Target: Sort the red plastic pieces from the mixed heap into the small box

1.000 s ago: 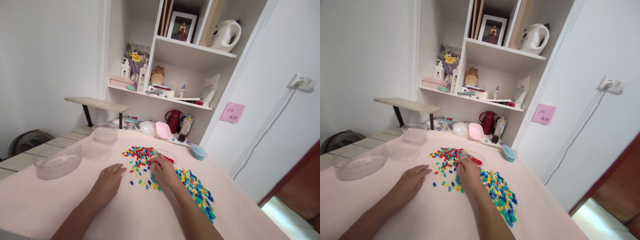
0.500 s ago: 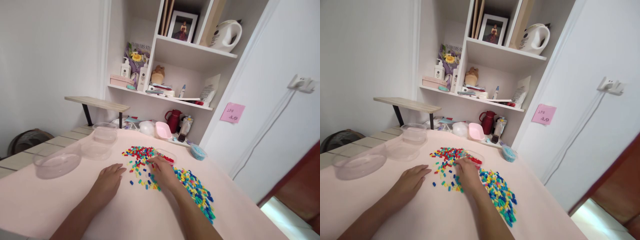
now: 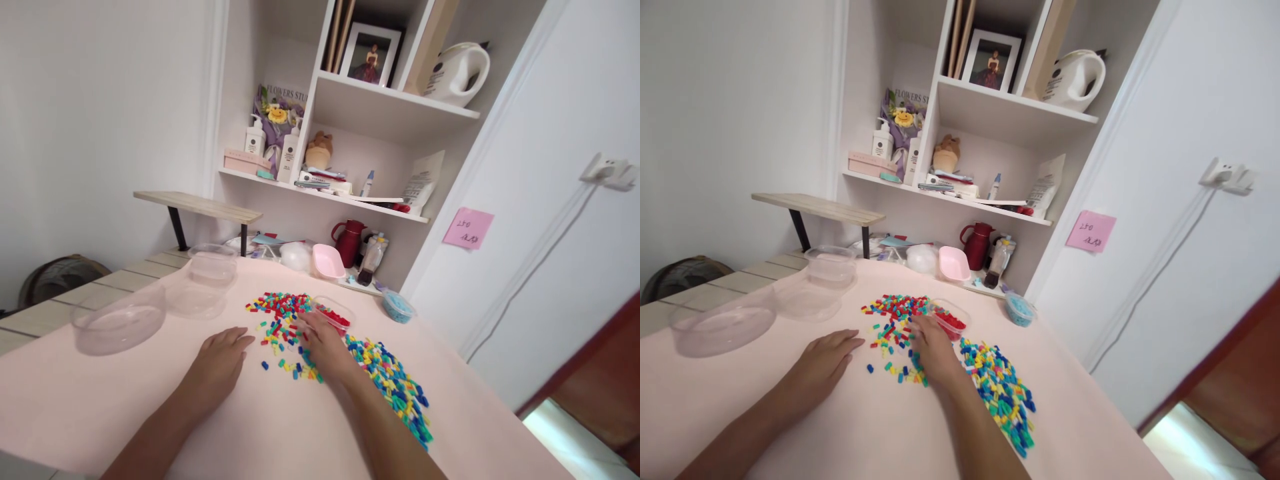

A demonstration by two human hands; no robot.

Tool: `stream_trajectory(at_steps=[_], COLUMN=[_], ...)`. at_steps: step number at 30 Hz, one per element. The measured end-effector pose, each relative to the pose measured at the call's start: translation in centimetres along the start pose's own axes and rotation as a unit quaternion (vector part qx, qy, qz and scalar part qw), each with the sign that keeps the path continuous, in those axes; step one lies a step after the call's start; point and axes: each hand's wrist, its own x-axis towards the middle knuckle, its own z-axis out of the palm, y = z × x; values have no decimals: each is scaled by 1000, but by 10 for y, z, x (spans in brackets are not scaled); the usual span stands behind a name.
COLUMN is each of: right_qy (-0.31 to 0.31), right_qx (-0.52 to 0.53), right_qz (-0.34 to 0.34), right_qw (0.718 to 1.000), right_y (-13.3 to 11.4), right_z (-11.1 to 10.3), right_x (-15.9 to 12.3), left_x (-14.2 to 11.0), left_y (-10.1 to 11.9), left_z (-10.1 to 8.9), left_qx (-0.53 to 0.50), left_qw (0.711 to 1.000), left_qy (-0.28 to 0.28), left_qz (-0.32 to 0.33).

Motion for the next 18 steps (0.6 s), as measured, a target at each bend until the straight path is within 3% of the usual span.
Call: stream_trajectory(at_steps=[2,9,18], right_qy=[20,-28,-70], right_qx=[-37,-151,-184], right_qz=[23,70,111], right_qw=[999,986,974], right_y=[5,-2,-13], right_z=[-1,-6,-11], right_x=[0,-1,2], left_x=[0,1,1], left_y=[1,-1,-3], left_z=[-1,1,4], left_qx=[0,0,-2], left_qw=[1000,1000,1000], left_qy=[-2,3,8], left_qz=[-1,1,0])
